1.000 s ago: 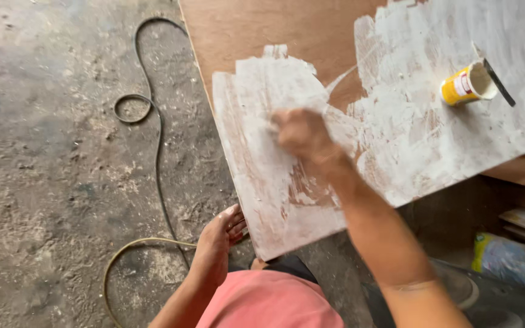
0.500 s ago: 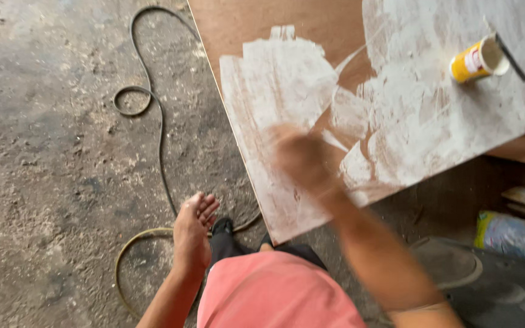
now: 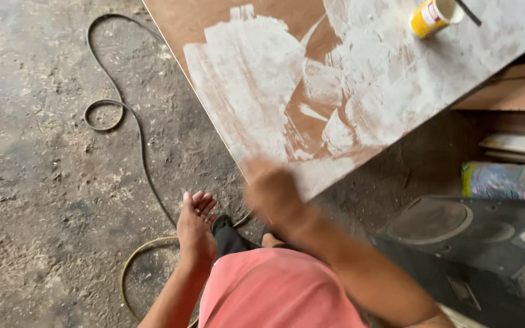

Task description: The person applies a white filler paste to a large wooden board using a putty knife. They repeatedly scoop filler from a container and spread it across the surface, smoothing the material to cover the wood grain.

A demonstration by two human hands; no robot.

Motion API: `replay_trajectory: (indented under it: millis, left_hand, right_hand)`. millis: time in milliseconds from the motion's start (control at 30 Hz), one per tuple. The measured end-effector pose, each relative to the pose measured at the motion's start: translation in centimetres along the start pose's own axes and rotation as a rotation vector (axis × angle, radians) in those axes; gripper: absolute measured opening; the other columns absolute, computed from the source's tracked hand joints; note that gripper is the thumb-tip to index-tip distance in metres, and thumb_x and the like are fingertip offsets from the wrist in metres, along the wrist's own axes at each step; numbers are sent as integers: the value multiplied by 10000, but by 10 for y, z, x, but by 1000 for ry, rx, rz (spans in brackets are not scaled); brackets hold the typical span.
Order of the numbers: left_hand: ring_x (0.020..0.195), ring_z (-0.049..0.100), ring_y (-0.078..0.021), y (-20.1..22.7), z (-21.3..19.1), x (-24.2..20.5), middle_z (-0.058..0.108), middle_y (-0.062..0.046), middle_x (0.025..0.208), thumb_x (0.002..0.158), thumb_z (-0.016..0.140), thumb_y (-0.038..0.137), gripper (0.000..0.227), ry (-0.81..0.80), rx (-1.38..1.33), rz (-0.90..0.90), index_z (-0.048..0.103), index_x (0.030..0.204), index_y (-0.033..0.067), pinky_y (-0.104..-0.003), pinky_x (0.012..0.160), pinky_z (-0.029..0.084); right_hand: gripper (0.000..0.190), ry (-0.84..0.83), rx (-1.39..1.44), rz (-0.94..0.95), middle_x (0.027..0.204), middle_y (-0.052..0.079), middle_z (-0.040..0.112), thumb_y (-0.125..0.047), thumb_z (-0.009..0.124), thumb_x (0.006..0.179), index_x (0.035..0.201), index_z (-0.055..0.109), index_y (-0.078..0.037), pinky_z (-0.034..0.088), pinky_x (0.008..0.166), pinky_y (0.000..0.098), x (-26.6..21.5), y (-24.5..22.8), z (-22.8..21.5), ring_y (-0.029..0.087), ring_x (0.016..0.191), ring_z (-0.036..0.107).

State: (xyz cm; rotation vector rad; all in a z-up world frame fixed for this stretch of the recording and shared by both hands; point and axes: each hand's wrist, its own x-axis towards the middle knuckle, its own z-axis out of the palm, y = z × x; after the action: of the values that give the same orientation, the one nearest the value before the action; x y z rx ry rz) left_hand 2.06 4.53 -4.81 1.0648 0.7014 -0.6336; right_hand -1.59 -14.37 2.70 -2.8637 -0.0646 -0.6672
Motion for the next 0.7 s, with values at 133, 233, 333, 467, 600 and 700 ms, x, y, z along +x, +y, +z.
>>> replay_trajectory:
  millis: [133,233,333,467,600,700]
  left_hand:
    - [1165,647,-199,5,7,-26,727,-71,1205,1009,393,486,558,-90,231,-1,637,1264,53,-404,1023,408]
    - [1167,650,-214,-2,17,-33,721,-97,1224,1002,389,514,618,-196,251,-28,635,1298,31,-396,1014,419]
    - [1177,637,-238,-22,18,-31,693,-124,1255,1013,413,540,661,-217,145,-98,611,1339,1,-412,1015,433]
    - [1195,626,-281,-20,18,-25,672,-165,1293,1027,402,564,705,-279,91,-148,578,1375,-23,-437,1041,432]
    - [1290,589,-235,-13,24,-38,639,-92,1399,984,411,528,662,-329,258,-150,556,1417,49,-423,1075,392]
    - [1310,563,-254,-15,38,-49,568,-37,1471,977,412,483,634,-404,313,-94,507,1452,75,-443,1079,398]
  right_hand:
    - [185,-183,-241,581,790,160,707,-86,582,954,1052,729,-30,547,562,433,11,159,-68,259,641,664]
    - [211,-311,-261,722,749,170,693,-127,567,1028,921,717,-27,543,586,489,-16,129,-19,316,657,660]
    - [175,-137,-113,169,803,211,675,-66,587,723,874,659,-13,561,637,490,-37,2,26,380,710,678]
    - [163,-203,119,192,835,221,705,-53,533,931,965,689,-19,554,632,513,-37,16,-27,387,706,684]
    - [293,-47,-110,653,860,263,707,-73,509,948,1122,738,-22,578,648,479,-28,170,-102,397,772,739]
    - [206,-248,-237,885,824,250,721,-130,578,921,966,753,-32,574,670,485,-42,177,-94,397,788,743]
